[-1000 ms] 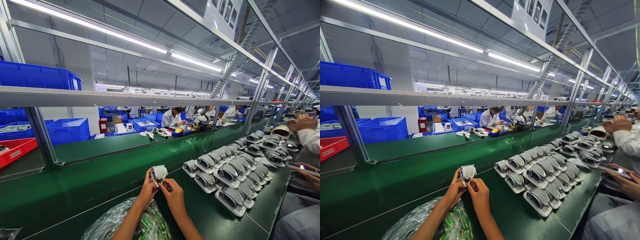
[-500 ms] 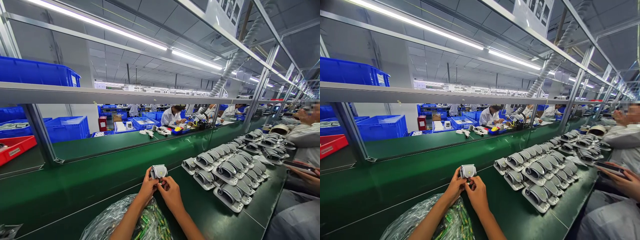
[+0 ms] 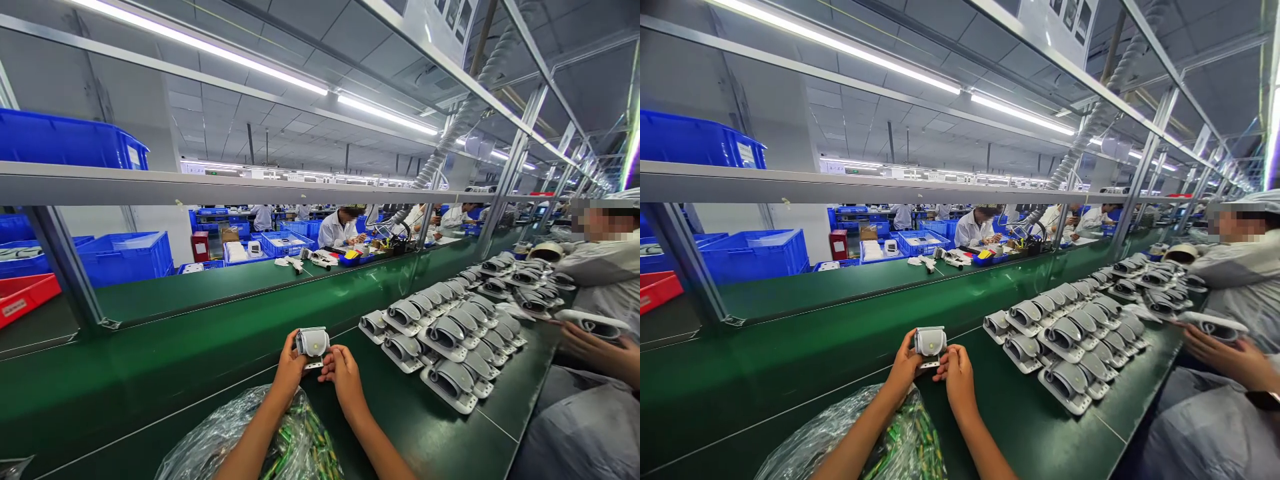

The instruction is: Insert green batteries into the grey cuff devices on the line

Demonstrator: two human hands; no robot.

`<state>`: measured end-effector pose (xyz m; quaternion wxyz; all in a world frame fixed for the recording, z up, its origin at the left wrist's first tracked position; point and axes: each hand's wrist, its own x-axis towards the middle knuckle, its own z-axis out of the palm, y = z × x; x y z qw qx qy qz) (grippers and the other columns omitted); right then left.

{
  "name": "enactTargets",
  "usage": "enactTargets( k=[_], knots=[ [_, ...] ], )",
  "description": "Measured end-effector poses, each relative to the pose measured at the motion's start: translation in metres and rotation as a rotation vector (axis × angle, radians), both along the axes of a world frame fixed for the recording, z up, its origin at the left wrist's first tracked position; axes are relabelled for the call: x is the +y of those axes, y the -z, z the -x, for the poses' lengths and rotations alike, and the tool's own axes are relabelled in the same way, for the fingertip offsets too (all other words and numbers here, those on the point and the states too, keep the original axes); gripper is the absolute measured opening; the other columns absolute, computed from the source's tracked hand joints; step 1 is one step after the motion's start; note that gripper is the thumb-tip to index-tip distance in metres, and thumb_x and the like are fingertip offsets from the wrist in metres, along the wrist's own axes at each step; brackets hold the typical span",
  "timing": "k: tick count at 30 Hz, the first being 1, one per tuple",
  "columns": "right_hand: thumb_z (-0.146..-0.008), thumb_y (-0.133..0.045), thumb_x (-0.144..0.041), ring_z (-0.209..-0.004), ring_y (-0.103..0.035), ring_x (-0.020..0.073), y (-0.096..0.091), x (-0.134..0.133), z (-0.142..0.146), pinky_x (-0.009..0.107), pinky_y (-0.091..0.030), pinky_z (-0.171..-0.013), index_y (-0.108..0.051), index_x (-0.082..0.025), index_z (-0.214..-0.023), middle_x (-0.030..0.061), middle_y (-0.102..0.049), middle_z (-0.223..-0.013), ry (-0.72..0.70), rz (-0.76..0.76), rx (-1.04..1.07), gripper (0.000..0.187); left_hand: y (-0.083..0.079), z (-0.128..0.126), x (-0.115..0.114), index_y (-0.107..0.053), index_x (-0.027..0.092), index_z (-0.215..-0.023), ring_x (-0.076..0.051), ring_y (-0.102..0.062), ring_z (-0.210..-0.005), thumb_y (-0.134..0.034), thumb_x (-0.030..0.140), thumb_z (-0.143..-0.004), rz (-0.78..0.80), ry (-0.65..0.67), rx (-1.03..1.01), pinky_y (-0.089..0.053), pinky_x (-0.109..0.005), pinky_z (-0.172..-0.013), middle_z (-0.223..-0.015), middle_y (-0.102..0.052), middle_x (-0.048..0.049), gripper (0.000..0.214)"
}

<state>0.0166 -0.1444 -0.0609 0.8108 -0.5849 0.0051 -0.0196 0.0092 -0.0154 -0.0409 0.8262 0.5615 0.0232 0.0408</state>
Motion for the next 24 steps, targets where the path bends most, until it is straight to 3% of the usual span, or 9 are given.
enactTargets(
  k=[2, 5, 8, 10, 12, 16, 20, 22, 24],
  knots=[
    [-0.065, -0.07, -0.08, -0.063, -0.062, 0.0164, -0.004, 0.003, 0.002, 0.034, -0.058, -0.058, -0.054, -0.019, -0.099, -0.0003, -0.06, -0.078, -0.071, -0.073, 0.058, 0.072, 0.002, 0.001, 0.001, -0.038, 0.02, -0.137, -0.022, -0.069, -0.086, -0.065, 0.029, -0.069, -0.156, -0.039, -0.1, -0.053, -0.033, -0.078, -0.104, -0.071, -0.0085, 0.073],
    [-0.06, -0.073, -0.083, -0.071, -0.066, 0.0174, -0.012, 0.006, 0.008, 0.032, -0.058, -0.065, -0.057, -0.018, -0.109, 0.0038, -0.067, -0.089, -0.208, -0.207, 0.134, 0.083, -0.001, 0.007, 0.002, -0.035, 0.022, -0.141, -0.023, -0.069, -0.087, -0.055, 0.026, -0.084, -0.576, -0.123, -0.197, -0.05, -0.035, -0.083, -0.106, -0.072, -0.0085, 0.06],
    [-0.064, -0.074, -0.079, -0.077, -0.069, 0.02, -0.019, 0.006, 0.012, 0.031, -0.056, -0.065, -0.059, -0.017, -0.116, 0.0073, -0.072, -0.095, -0.278, -0.291, 0.211, 0.082, -0.009, 0.016, 0.003, -0.035, 0.024, -0.149, -0.03, -0.068, -0.099, -0.052, 0.021, -0.087, -0.989, -0.148, -0.229, -0.047, -0.04, -0.088, -0.114, -0.071, -0.0099, 0.064],
    [-0.069, -0.072, -0.072, -0.079, -0.07, 0.0217, -0.019, 0.004, 0.012, 0.03, -0.054, -0.064, -0.059, -0.018, -0.116, 0.0069, -0.073, -0.093, -0.283, -0.318, 0.252, 0.072, -0.013, 0.021, 0.003, -0.038, 0.024, -0.151, -0.034, -0.066, -0.106, -0.052, 0.017, -0.085, -1.107, -0.133, -0.252, -0.046, -0.043, -0.091, -0.12, -0.069, -0.0116, 0.068],
    [-0.075, -0.066, -0.063, -0.079, -0.07, 0.0222, -0.017, 0.003, 0.009, 0.03, -0.053, -0.062, -0.06, -0.019, -0.109, 0.006, -0.073, -0.09, -0.259, -0.346, 0.255, 0.056, -0.014, 0.023, 0.002, -0.046, 0.025, -0.148, -0.034, -0.062, -0.116, -0.054, 0.013, -0.082, -1.024, -0.109, -0.306, -0.043, -0.043, -0.1, -0.127, -0.067, -0.0117, 0.068],
    [-0.077, -0.057, -0.049, -0.072, -0.068, 0.0215, -0.013, -0.003, -0.002, 0.029, -0.049, -0.056, -0.058, -0.02, -0.092, 0.0054, -0.072, -0.082, -0.081, -0.44, 0.245, 0.033, -0.006, 0.018, -0.002, -0.058, 0.024, -0.137, -0.029, -0.05, -0.133, -0.064, 0.01, -0.075, -0.638, -0.03, -0.402, -0.034, -0.04, -0.116, -0.14, -0.057, -0.0107, 0.065],
    [-0.082, -0.057, -0.049, -0.065, -0.064, 0.0193, -0.017, -0.012, -0.008, 0.027, -0.043, -0.052, -0.058, -0.02, -0.09, 0.0042, -0.069, -0.076, -0.154, -0.524, 0.278, 0.031, 0.006, 0.003, -0.003, -0.055, 0.018, -0.122, -0.029, -0.062, -0.11, -0.076, 0.017, -0.063, -0.204, 0.027, -0.095, -0.053, -0.04, -0.091, -0.134, -0.057, -0.0169, 0.063],
    [-0.083, -0.06, -0.05, -0.063, -0.062, 0.0178, -0.019, -0.015, -0.009, 0.025, -0.042, -0.052, -0.06, -0.019, -0.092, 0.0039, -0.069, -0.076, -0.219, -0.513, 0.271, 0.032, 0.008, -0.002, 0.0, -0.055, 0.016, -0.116, -0.026, -0.066, -0.099, -0.078, 0.024, -0.062, 0.01, 0.109, 0.014, -0.054, -0.037, -0.083, -0.124, -0.063, -0.0165, 0.059],
    [-0.082, -0.064, -0.046, -0.063, -0.061, 0.0167, -0.02, -0.016, -0.009, 0.026, -0.045, -0.054, -0.062, -0.019, -0.093, 0.0032, -0.069, -0.077, -0.24, -0.517, 0.28, 0.03, 0.006, -0.004, 0.004, -0.055, 0.016, -0.117, -0.023, -0.067, -0.093, -0.08, 0.032, -0.066, 0.119, 0.156, 0.064, -0.054, -0.034, -0.08, -0.112, -0.068, -0.0135, 0.059]
  ],
)
